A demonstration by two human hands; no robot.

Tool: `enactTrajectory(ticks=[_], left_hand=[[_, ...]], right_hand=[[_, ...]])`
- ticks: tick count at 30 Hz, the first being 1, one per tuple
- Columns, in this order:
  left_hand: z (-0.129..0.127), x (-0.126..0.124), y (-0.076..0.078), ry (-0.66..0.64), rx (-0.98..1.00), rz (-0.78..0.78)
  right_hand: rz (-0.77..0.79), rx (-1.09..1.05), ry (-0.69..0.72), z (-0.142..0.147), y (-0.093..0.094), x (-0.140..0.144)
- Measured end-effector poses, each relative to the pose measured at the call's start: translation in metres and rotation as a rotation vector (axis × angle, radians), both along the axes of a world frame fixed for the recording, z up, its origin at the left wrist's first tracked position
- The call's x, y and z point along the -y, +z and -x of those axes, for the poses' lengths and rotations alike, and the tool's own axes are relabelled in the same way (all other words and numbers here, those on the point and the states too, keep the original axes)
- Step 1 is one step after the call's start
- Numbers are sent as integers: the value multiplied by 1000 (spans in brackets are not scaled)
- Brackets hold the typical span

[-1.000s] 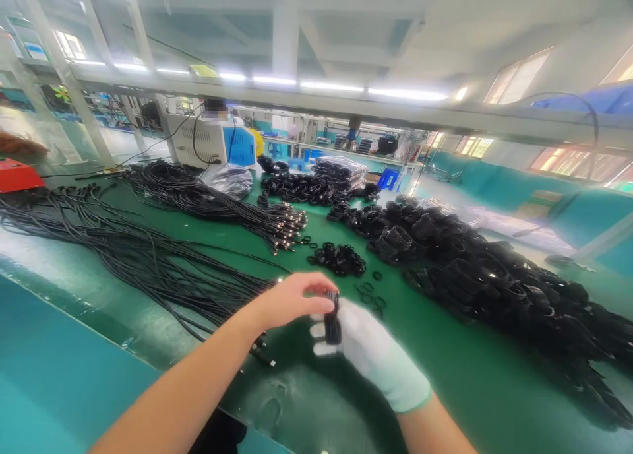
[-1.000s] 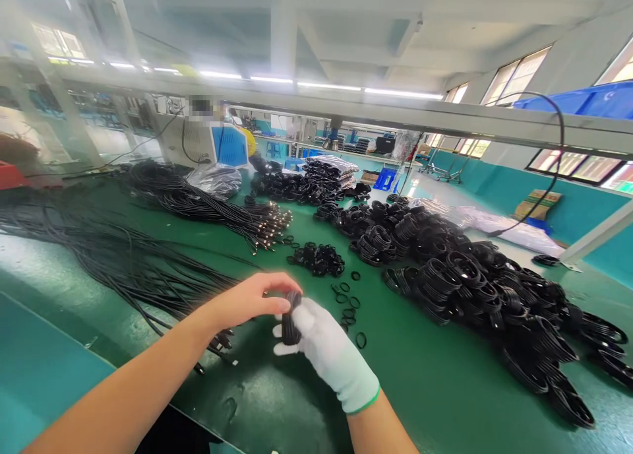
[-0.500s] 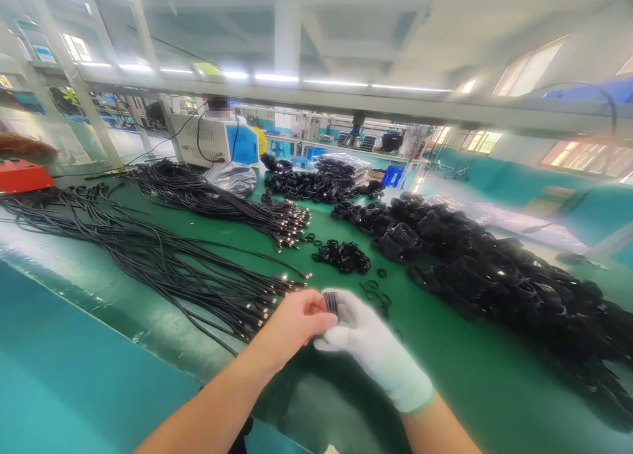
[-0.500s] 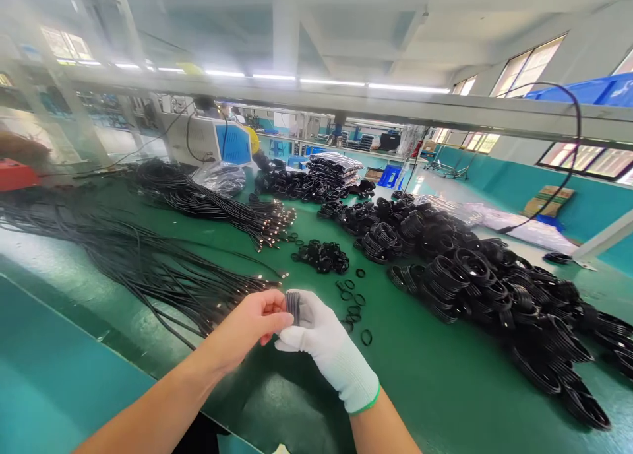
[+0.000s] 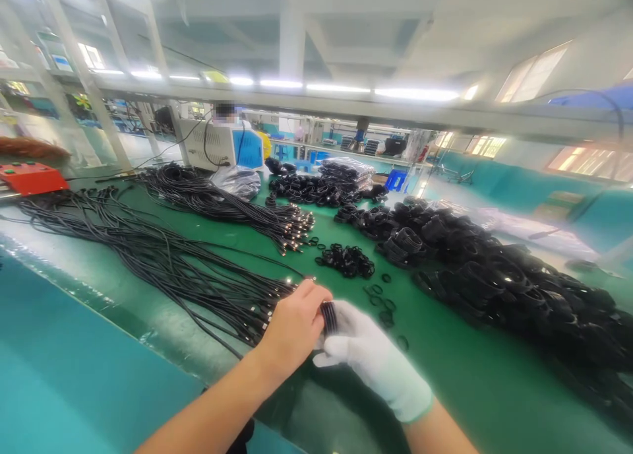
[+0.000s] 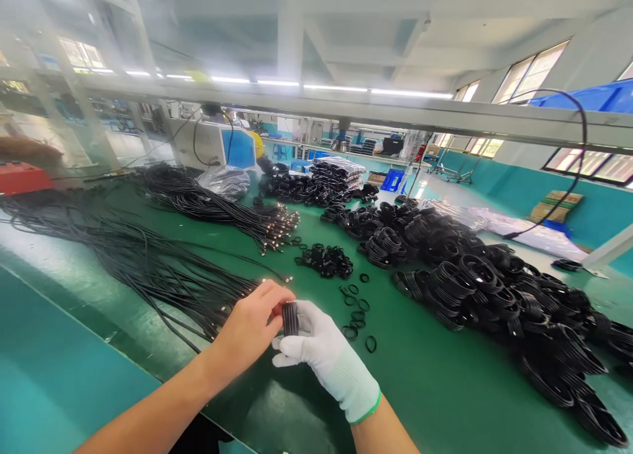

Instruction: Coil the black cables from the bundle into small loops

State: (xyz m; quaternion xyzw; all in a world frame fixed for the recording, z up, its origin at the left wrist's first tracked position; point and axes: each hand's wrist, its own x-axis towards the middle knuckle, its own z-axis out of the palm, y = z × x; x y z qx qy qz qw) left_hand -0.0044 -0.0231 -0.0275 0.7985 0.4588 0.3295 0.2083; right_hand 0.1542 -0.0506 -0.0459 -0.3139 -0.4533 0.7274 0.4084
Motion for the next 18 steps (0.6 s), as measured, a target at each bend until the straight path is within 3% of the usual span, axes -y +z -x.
enactTrajectory(ticks=[4,8,14,18], left_hand=[[-3,-4,-11,-12,33,-62],[-6,-12,-17,5,180,21],[-6,-20,12,-31,206,187],[4,-26,28,52,246,215]], right_hand=[[-6,-29,-24,3,-5,0],[7,-53,-24,3,-10,-1],[117,-360,88,-10,-19,-6],[144,-387,102,-20,-7,-4]])
